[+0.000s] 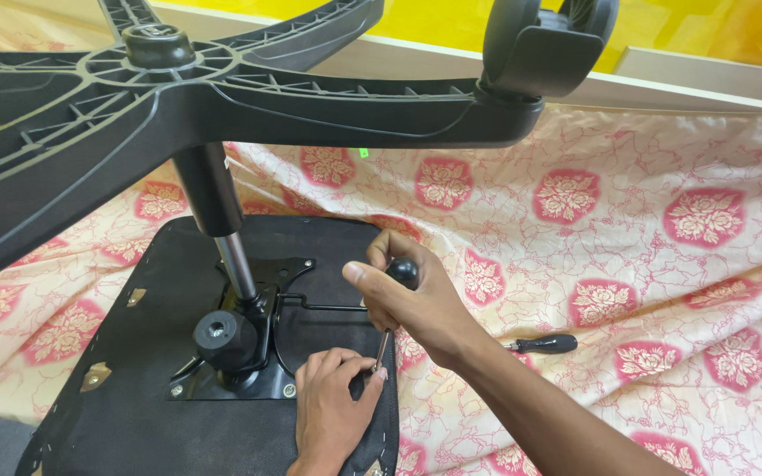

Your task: The person works on an upside-down office chair resting on a bed, using a screwdriver to drive screws into the seat mechanism under the seat plate while holding the mechanism with the other hand. They continue driving screws at different points and briefly reposition the mechanism during the work.

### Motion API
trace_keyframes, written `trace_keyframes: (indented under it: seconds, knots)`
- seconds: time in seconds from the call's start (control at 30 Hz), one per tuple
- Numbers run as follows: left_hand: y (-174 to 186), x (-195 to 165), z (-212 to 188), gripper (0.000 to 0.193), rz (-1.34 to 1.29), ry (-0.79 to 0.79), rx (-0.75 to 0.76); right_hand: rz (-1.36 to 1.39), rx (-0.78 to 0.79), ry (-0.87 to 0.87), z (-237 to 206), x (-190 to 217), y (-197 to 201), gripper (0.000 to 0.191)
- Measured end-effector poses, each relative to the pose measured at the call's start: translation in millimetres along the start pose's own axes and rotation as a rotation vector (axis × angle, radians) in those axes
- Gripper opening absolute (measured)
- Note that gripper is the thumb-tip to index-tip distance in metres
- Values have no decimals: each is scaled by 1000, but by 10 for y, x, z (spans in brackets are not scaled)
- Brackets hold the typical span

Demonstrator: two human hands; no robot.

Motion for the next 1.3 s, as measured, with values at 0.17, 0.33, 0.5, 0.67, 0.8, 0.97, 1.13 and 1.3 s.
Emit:
trace_keyframes:
  seconds: [0.17, 0.33, 0.5, 0.67, 0.8, 0.97, 1.13, 1.3]
  knots:
    - [-8, -5, 19, 25, 12, -5, -21, -53, 68, 23, 14, 23, 12, 37]
    - [-33, -3, 45, 24, 24, 18, -24, 119, 217, 7, -24, 16, -46, 51]
    - [-85, 31, 37, 25, 26, 47, -1, -109, 124, 55, 1, 35, 132, 26]
    - [-37, 4, 34, 26, 13, -16, -66, 27, 185, 121, 43, 169, 54, 24]
    - [-61, 17, 27, 27, 6, 0, -43, 15, 45, -75, 25, 28, 145, 31]
    - [-47, 7, 14, 25, 9, -6, -33, -63, 52, 7, -3, 67, 86, 26]
    - [-25, 6, -5, 25, 4, -33, -39, 124, 198, 45, -77, 73, -15, 52]
    - [36, -19, -23, 23, -1, -80, -79, 73, 82, 58, -119, 11, 62, 49]
Point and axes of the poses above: each hand's wrist, its own z-axis towards the middle knuckle, its own y-axis out of the back of the hand, x = y × z, the point moved 10 cm from there along z, towards the middle knuckle, and after that the axes turned 10 degrees about z, right-handed, at the moved point
